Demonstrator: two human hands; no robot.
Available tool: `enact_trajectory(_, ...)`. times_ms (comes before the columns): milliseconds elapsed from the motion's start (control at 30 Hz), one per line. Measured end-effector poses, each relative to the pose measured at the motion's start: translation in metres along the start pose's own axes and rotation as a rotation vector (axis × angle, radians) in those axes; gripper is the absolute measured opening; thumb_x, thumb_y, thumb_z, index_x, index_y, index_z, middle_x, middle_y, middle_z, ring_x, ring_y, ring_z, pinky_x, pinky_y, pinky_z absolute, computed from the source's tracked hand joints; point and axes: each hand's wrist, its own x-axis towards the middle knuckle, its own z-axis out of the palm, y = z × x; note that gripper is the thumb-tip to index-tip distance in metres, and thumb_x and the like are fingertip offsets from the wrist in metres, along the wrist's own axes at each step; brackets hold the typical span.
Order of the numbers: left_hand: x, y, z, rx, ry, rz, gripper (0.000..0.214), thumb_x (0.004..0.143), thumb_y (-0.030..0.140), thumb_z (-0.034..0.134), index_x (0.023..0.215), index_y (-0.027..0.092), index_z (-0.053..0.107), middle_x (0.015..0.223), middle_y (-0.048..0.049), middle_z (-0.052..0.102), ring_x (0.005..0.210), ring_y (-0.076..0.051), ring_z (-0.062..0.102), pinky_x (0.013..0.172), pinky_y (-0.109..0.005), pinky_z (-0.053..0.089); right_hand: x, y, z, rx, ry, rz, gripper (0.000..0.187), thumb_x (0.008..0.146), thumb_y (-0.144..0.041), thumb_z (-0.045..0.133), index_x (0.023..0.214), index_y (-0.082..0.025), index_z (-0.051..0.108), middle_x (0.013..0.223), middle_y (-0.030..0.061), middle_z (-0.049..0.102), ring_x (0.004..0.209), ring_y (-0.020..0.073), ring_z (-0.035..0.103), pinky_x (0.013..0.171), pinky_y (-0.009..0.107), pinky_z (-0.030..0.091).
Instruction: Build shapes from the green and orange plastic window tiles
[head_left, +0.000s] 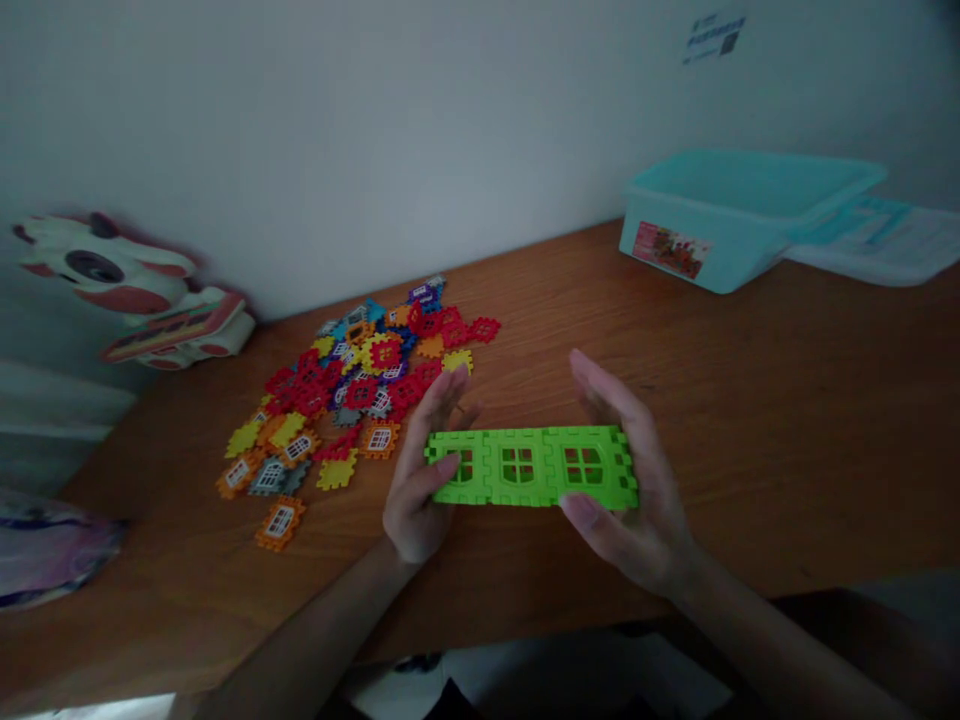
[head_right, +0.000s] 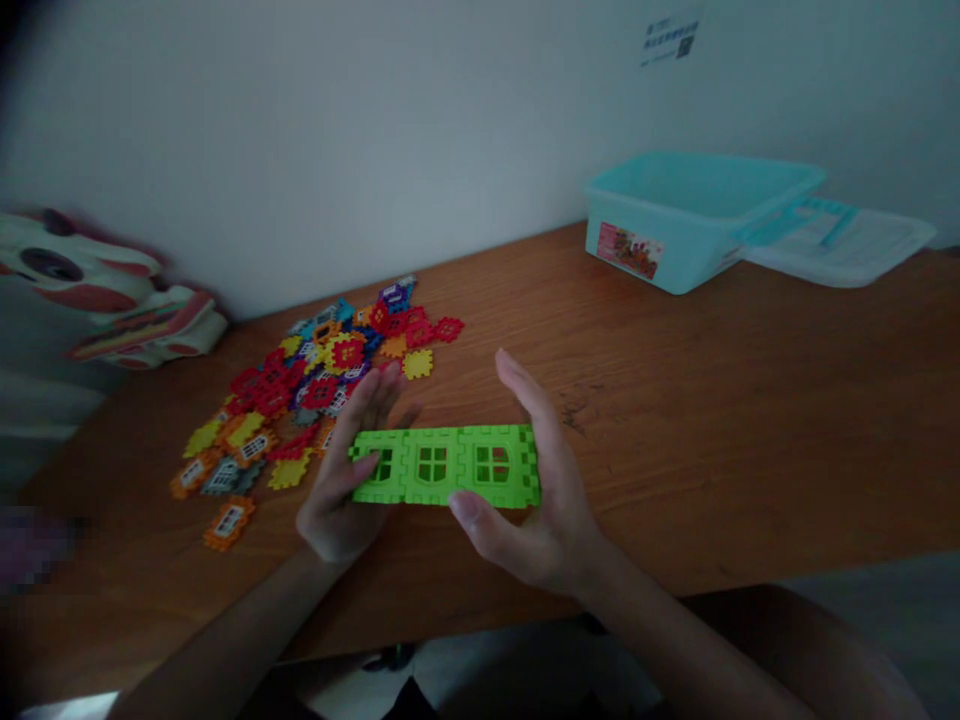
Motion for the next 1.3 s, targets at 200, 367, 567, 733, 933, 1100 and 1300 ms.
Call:
enact_trajectory(200, -0.002, -0.001, -0.003, -0.002, -0.07, -0.074, 0.056, 0.082, 0.035, 0.068, 0.136, 0.021, 0.066, 0.146, -0.0115, 0.062, 0.143, -0.036, 0.049, 0.119, -0.047, 0.04, -0.005, 0.0, -0.005, -0.05, -0.033, 0.014, 0.071, 0.093, -0.053, 0.062, 0.155, -0.028, 0.04, 0.16, 0.0107, 0.047, 0.149, 0.0388, 0.041, 0.123, 0.064, 0.033)
enact_trajectory(367, -0.02, -0.007, 0.007, 0.058, -0.017, -0.09, 0.052, 0.088, 0.051, 0.067, 0.132, 0.023, 0.069, 0.139, -0.0121, 0.067, 0.131, -0.035, 0.058, 0.11, -0.046, 0.047, -0.015, -0.001, -0.009, -0.084, -0.016, 0.073, 0.061, 0.098, -0.06, 0.05, 0.149, -0.028, 0.047, 0.15, 0.0121, 0.057, 0.14, 0.0384, 0.051, 0.117, 0.063, 0.04)
enact_trajectory(567, -0.035, -0.011, 0.012, 0.128, -0.033, -0.013, 0.046, 0.089, 0.043, 0.067, 0.13, 0.022, 0.069, 0.127, -0.0125, 0.07, 0.119, -0.034, 0.062, 0.103, -0.042, 0.049, -0.021, -0.01, -0.004, -0.21, 0.004, 0.073, 0.044, 0.091, -0.042, 0.062, 0.134, -0.031, 0.054, 0.122, 0.0112, 0.066, 0.114, 0.0353, 0.065, 0.094, 0.057, 0.056)
enact_trajectory(733, -0.029, -0.018, 0.007, 0.074, -0.056, 0.015, 0.024, 0.092, 0.04, 0.064, 0.103, 0.02, 0.073, 0.102, -0.0113, 0.069, 0.099, -0.028, 0.063, 0.088, -0.037, 0.05, -0.02, -0.006, 0.002, -0.16, 0.084, 0.086, 0.018, 0.092, -0.024, 0.06, 0.109, -0.03, 0.062, 0.1, 0.0061, 0.064, 0.095, 0.0261, 0.066, 0.077, 0.043, 0.058)
enact_trajectory(933, -0.005, -0.033, -0.004, 0.081, -0.124, -0.11, 0.026, 0.091, 0.043, 0.063, 0.097, 0.019, 0.071, 0.098, -0.0082, 0.072, 0.093, -0.024, 0.065, 0.083, -0.034, 0.05, -0.015, 0.017, 0.01, -0.2, 0.211, 0.091, 0.006, 0.095, -0.03, 0.062, 0.098, -0.026, 0.064, 0.092, 0.004, 0.068, 0.087, 0.0226, 0.067, 0.075, 0.038, 0.055)
enact_trajectory(1100, 0.028, -0.04, -0.013, 0.294, 0.048, -0.195, 0.016, 0.082, 0.034, 0.061, 0.084, 0.02, 0.068, 0.083, -0.0021, 0.067, 0.08, -0.019, 0.059, 0.075, -0.029, 0.045, 0.017, 0.038, 0.022, -0.23, 0.173, 0.368, 0.031, 0.086, -0.053, 0.069, 0.088, -0.022, 0.065, 0.081, 0.0026, 0.068, 0.071, 0.0194, 0.062, 0.065, 0.032, 0.05)
enact_trajectory(1300, 0.047, -0.031, -0.028, 0.264, 0.039, -0.15, 0.019, 0.074, 0.037, 0.066, 0.085, 0.022, 0.066, 0.088, -0.0013, 0.069, 0.087, -0.021, 0.062, 0.081, -0.029, 0.046, 0.048, 0.06, 0.041, -0.178, 0.227, 0.391, 0.037, 0.079, -0.058, 0.064, 0.078, -0.021, 0.067, 0.077, 0.0039, 0.068, 0.074, 0.0224, 0.061, 0.07, 0.033, 0.048)
